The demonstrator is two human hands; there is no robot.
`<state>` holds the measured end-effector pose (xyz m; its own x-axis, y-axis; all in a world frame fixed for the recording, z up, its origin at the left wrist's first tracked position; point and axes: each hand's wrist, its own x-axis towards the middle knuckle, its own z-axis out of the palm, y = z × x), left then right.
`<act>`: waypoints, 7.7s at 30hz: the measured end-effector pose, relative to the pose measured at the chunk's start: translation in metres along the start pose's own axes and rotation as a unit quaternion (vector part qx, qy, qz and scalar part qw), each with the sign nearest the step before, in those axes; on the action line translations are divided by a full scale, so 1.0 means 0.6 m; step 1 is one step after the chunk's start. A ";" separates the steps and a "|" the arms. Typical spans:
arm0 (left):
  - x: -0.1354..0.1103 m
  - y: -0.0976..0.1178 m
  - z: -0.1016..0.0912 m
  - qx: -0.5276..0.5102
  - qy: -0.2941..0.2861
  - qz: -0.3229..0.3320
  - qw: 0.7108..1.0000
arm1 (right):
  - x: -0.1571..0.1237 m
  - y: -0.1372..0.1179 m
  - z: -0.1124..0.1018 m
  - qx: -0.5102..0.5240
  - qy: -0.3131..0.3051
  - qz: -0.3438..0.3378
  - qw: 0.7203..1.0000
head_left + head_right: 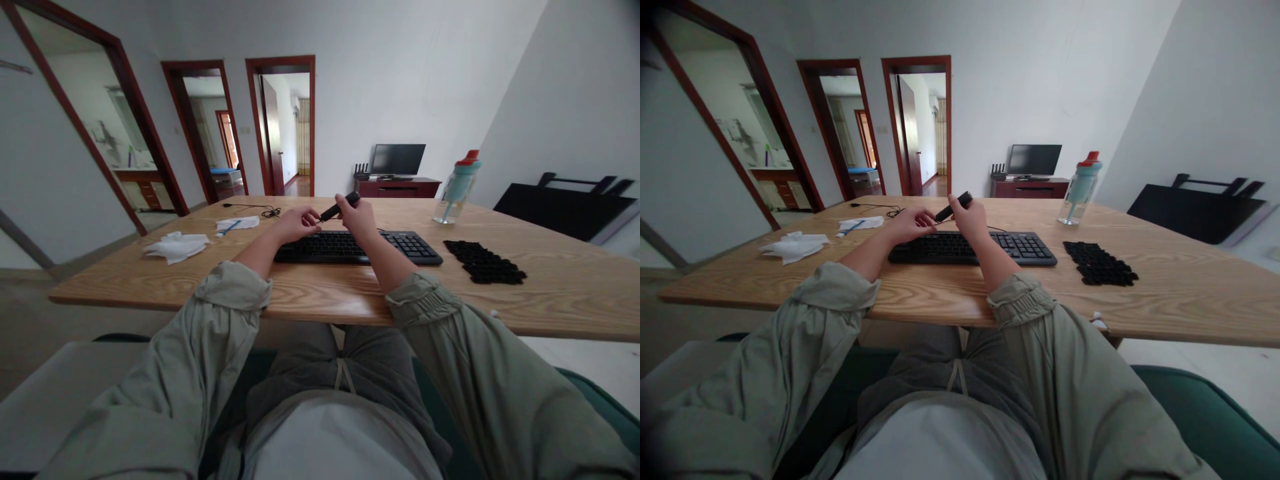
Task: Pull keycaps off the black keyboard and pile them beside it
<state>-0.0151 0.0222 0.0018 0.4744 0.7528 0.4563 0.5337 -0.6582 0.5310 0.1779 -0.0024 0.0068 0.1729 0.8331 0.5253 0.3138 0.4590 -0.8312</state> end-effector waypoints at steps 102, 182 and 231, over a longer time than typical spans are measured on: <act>-0.006 0.006 0.020 0.363 -0.089 0.016 0.927 | -0.042 0.020 -0.017 0.014 -0.161 0.019 0.987; 0.052 0.005 0.053 0.334 0.049 -0.121 0.933 | -0.002 0.065 0.027 -0.434 -0.179 -0.174 0.865; 0.032 -0.022 0.045 0.189 0.176 -0.141 0.956 | -0.007 0.068 0.039 -0.405 -0.236 -0.225 0.854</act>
<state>0.0058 0.0451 -0.0154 0.0443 0.8128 0.5809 0.8521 -0.3342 0.4028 0.1682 0.0201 -0.0336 -0.4706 0.7480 0.4680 0.8254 0.5607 -0.0661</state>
